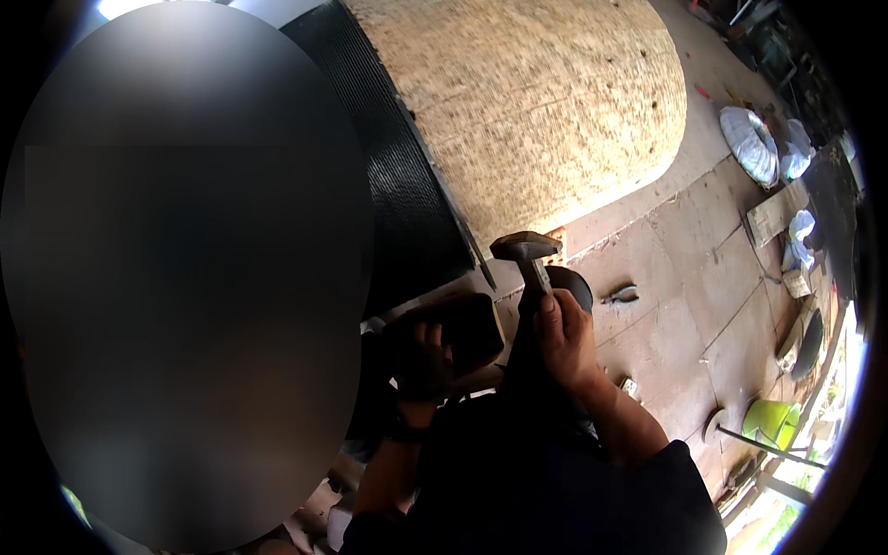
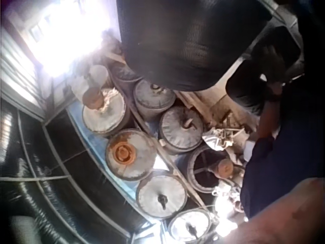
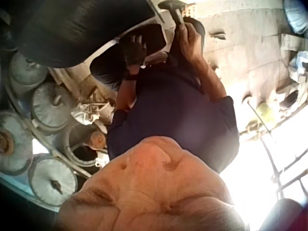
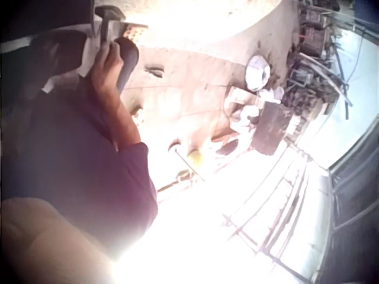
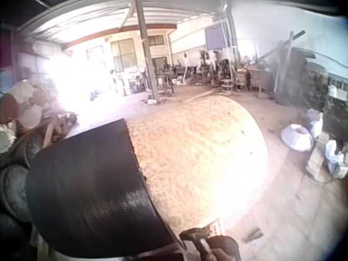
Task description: The person hammers nails into a large wooden drum to attach a dark woven material. They use a metal tool to position the nails before driving them in with a hammer, occasionally picking up a tape measure or pliers from the floor.
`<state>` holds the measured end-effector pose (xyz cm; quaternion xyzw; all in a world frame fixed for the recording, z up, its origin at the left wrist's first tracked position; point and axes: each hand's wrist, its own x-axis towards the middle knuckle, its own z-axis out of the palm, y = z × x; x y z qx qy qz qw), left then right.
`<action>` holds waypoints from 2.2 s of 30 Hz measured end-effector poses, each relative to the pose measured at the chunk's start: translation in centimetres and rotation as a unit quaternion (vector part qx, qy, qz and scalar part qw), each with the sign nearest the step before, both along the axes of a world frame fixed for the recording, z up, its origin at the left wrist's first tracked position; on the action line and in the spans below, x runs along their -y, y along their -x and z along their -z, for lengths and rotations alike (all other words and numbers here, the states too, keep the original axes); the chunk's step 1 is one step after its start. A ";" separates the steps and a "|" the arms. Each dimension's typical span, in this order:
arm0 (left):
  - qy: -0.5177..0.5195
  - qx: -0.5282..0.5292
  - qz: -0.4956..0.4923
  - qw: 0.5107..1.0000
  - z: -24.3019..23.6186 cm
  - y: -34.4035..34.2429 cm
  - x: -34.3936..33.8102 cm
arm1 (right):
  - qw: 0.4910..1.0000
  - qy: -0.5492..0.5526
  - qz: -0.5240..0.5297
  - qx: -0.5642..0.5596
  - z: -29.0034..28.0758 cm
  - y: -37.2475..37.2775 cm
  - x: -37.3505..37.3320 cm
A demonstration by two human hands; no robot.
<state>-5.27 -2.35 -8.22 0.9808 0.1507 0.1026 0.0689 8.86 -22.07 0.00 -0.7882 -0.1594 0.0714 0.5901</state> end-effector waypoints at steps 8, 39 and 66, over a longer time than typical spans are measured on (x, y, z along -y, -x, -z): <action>0.041 -0.085 -0.018 0.995 1.1 0.5 0.0 | 0.976 0.082 0.195 0.046 -0.3 -1.5 8.4; 0.016 -0.122 -0.024 0.992 -4.8 -1.3 0.7 | 0.737 0.365 0.451 -0.348 32.4 21.3 35.0; 0.211 -0.042 0.226 0.950 -5.1 7.9 7.9 | 0.876 0.304 0.286 -0.241 29.1 13.3 29.7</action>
